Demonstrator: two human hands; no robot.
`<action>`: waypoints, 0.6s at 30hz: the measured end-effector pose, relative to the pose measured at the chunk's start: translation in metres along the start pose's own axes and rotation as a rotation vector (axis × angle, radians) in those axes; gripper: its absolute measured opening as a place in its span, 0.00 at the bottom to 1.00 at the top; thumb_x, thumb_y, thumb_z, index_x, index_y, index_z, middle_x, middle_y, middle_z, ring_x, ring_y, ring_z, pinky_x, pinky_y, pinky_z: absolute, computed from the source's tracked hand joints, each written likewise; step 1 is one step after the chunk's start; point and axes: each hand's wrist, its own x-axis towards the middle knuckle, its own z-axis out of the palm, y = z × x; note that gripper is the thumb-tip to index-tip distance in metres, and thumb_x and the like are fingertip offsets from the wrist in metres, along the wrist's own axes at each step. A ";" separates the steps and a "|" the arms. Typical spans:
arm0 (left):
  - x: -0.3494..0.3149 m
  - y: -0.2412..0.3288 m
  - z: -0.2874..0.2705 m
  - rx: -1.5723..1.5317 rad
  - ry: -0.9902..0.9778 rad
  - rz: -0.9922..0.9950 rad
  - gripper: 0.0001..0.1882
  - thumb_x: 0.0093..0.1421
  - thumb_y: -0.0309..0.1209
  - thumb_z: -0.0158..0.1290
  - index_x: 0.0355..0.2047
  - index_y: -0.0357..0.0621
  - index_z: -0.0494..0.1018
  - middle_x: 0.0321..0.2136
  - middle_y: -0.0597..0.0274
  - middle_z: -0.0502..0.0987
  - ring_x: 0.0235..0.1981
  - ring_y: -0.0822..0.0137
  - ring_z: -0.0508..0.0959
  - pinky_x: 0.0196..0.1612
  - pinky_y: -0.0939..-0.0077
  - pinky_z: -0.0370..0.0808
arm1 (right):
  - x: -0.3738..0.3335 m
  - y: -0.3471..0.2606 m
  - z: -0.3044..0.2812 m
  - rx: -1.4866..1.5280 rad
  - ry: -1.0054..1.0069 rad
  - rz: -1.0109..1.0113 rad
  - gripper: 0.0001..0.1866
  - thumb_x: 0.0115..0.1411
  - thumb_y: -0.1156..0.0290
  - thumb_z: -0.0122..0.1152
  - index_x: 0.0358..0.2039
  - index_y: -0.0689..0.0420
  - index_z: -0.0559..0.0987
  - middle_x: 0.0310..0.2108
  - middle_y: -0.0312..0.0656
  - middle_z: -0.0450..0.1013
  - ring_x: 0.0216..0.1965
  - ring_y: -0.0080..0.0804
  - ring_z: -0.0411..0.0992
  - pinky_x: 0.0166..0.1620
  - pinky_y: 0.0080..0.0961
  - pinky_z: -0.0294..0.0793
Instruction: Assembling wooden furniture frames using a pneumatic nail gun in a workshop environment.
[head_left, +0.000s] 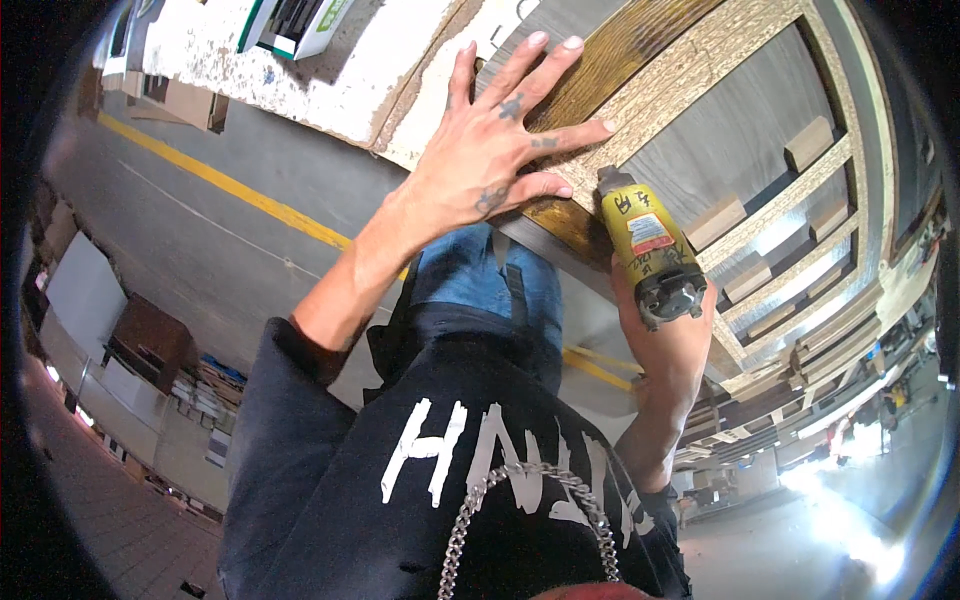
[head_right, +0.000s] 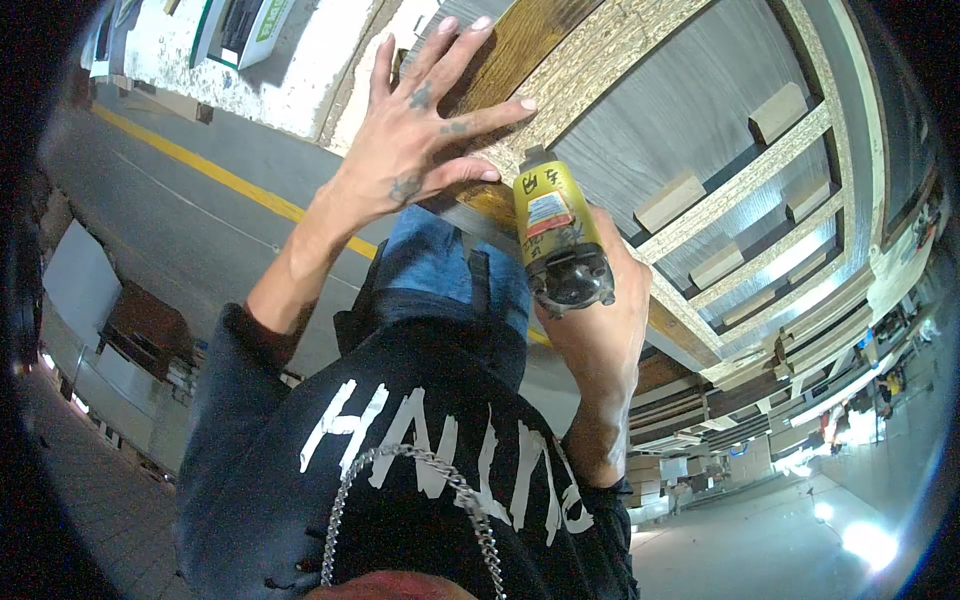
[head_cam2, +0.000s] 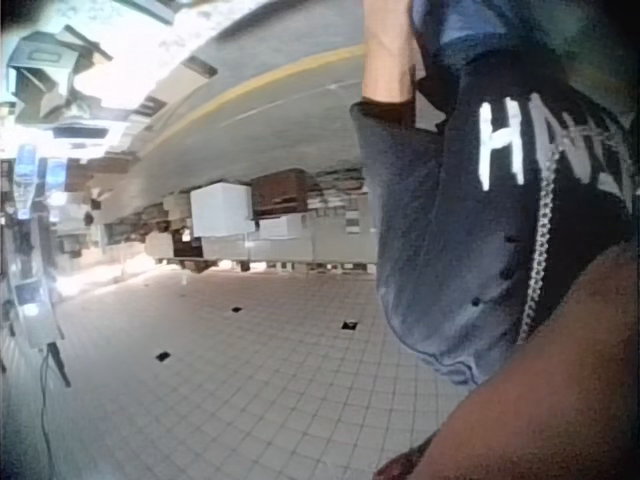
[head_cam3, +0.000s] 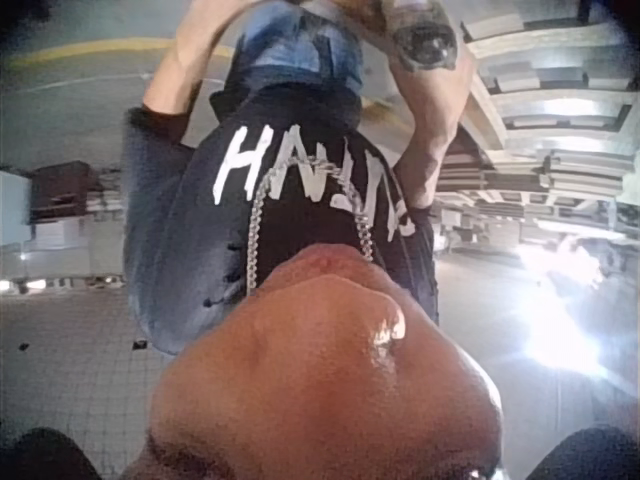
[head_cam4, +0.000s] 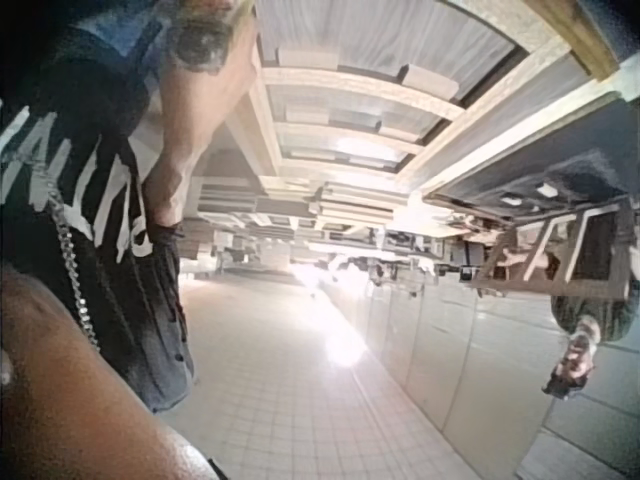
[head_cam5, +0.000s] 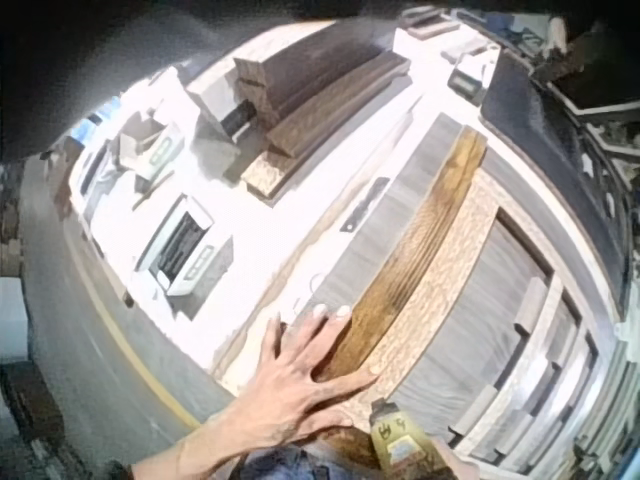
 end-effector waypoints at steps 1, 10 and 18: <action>0.002 -0.003 0.001 -0.022 0.015 -0.016 0.31 0.48 0.58 0.59 0.56 0.85 0.72 0.72 0.64 0.48 0.72 0.52 0.46 0.67 0.29 0.38 | 0.000 -0.002 0.000 -0.084 0.002 0.013 0.24 0.44 0.77 0.70 0.44 0.59 0.76 0.34 0.50 0.78 0.36 0.47 0.79 0.41 0.34 0.77; 0.018 -0.017 -0.016 -0.125 -0.250 -0.001 0.31 0.54 0.59 0.58 0.58 0.77 0.71 0.72 0.48 0.40 0.71 0.38 0.37 0.66 0.29 0.29 | -0.006 0.025 0.001 0.243 0.071 -0.117 0.26 0.53 0.63 0.75 0.48 0.63 0.78 0.35 0.45 0.80 0.37 0.30 0.79 0.41 0.26 0.77; 0.019 -0.021 -0.007 -0.191 -0.165 0.070 0.30 0.52 0.59 0.60 0.56 0.76 0.73 0.72 0.47 0.42 0.71 0.38 0.38 0.67 0.31 0.32 | -0.012 0.034 -0.003 0.121 0.136 -0.169 0.35 0.52 0.47 0.59 0.47 0.67 0.77 0.37 0.52 0.78 0.36 0.34 0.79 0.37 0.25 0.78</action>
